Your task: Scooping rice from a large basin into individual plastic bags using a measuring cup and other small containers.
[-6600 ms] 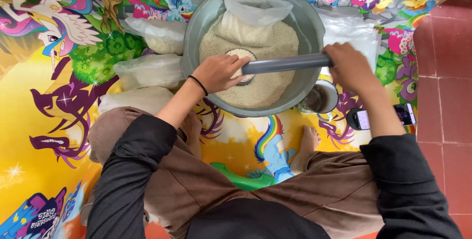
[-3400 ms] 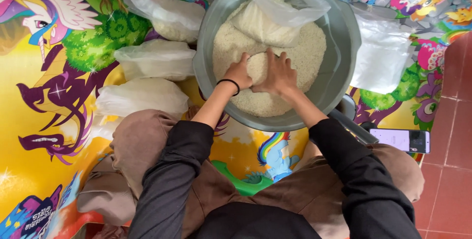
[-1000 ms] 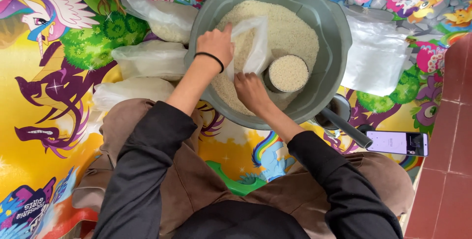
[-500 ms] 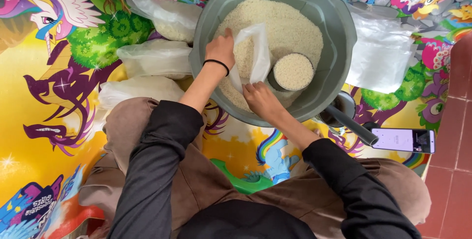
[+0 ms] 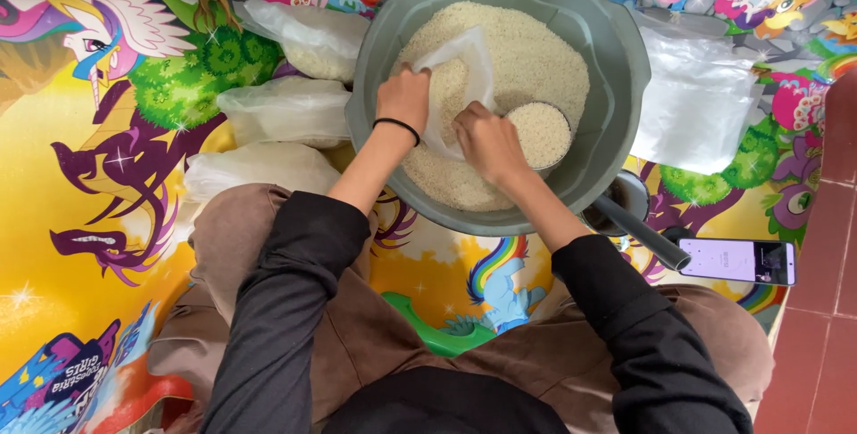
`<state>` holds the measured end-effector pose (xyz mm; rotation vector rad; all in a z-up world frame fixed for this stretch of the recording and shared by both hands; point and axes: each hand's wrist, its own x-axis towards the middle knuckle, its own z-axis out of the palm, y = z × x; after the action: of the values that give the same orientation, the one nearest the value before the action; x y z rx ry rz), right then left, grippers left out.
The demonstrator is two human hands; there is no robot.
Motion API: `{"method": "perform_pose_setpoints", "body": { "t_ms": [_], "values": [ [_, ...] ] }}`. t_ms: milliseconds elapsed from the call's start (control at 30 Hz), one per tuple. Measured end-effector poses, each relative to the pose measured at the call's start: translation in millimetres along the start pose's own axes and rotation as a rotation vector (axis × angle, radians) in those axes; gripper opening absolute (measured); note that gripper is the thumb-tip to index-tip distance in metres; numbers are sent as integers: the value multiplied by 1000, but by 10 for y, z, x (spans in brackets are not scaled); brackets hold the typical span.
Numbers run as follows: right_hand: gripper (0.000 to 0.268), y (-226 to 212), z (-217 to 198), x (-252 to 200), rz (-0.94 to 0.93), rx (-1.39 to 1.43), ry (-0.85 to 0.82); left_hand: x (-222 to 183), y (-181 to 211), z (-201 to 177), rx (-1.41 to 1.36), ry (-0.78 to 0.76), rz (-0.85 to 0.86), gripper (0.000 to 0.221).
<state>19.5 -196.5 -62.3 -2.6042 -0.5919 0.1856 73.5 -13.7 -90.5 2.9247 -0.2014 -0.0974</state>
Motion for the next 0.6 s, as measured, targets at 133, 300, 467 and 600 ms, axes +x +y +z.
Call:
{"method": "perform_pose_setpoints", "body": {
  "t_ms": [133,300,467,600],
  "values": [
    [14,-28,-152,67,42,-3,-73,-5,35,125,-110,-7,-87,33],
    [21,-158,-150,158,139,-254,-34,71,-51,193,-177,-156,-112,57],
    [12,128,405,221,322,-632,290,187,-116,85,-104,-179,-177,67],
    [52,265,497,254,389,-606,23,-28,112,-229,24,-274,-98,81]
  ]
}}
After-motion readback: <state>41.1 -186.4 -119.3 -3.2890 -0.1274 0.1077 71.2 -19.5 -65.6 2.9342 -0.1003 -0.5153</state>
